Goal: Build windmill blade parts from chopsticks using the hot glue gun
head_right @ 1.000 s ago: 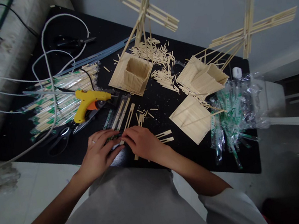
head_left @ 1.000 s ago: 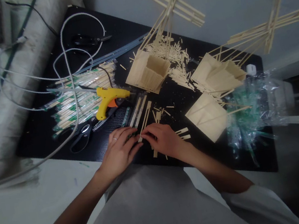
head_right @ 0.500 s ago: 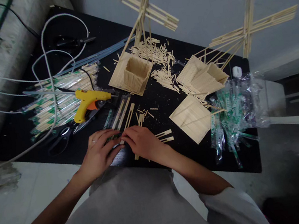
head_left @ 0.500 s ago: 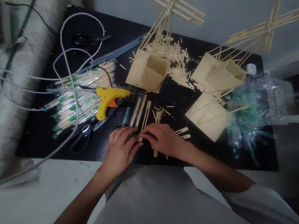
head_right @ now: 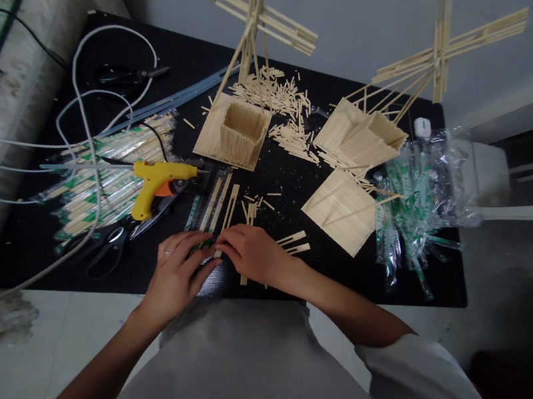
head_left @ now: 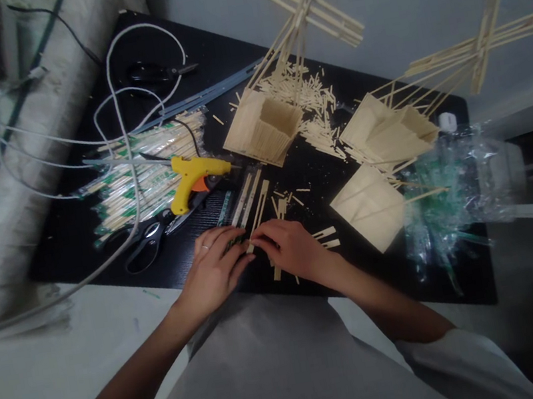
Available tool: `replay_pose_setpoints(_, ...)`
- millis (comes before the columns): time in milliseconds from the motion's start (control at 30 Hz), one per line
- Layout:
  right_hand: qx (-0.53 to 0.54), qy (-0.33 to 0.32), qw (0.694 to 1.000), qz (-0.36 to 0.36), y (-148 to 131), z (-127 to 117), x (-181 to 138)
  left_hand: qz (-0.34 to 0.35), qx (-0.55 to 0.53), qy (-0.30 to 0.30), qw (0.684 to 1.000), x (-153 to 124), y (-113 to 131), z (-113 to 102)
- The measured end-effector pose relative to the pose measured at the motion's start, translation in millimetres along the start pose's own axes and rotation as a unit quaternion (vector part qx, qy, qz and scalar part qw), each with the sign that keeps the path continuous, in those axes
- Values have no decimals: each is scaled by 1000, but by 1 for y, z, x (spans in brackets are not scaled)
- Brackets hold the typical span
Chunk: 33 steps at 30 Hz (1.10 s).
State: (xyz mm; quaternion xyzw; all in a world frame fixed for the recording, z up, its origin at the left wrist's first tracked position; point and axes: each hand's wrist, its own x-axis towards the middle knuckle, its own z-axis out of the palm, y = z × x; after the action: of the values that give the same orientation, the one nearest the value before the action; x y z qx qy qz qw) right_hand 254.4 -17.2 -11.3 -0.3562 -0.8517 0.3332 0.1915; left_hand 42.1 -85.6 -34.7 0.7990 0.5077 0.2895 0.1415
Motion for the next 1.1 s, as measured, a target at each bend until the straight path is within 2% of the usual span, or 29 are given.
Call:
replay_pose_setpoints(300, 5, -13, 1000, 27, -1, -5, 2, 7, 6, 3, 1000, -1, -1, 0)
replay_pose_setpoints(500, 17, -10, 1000, 14, -4, -8, 3, 2, 8, 4, 1000, -1, -1, 1)
replay_pose_setpoints(667, 27, 27, 999, 20, -2, -18, 7, -3, 3, 6, 1000, -1, 0, 1)
replay_pose_setpoints(867, -13, 148, 987, 62, 16, -37, 18, -1, -5, 9, 1000, 1, 0, 0)
replay_pose_setpoints(967, -34, 151, 986, 57, 27, -40, 26, -4, -5, 9, 1000, 0, 0, 0)
replay_pose_setpoints(1100, -47, 117, 990, 63, 36, -39, 36, -12, -9, 6, 1000, -1, 1, 0)
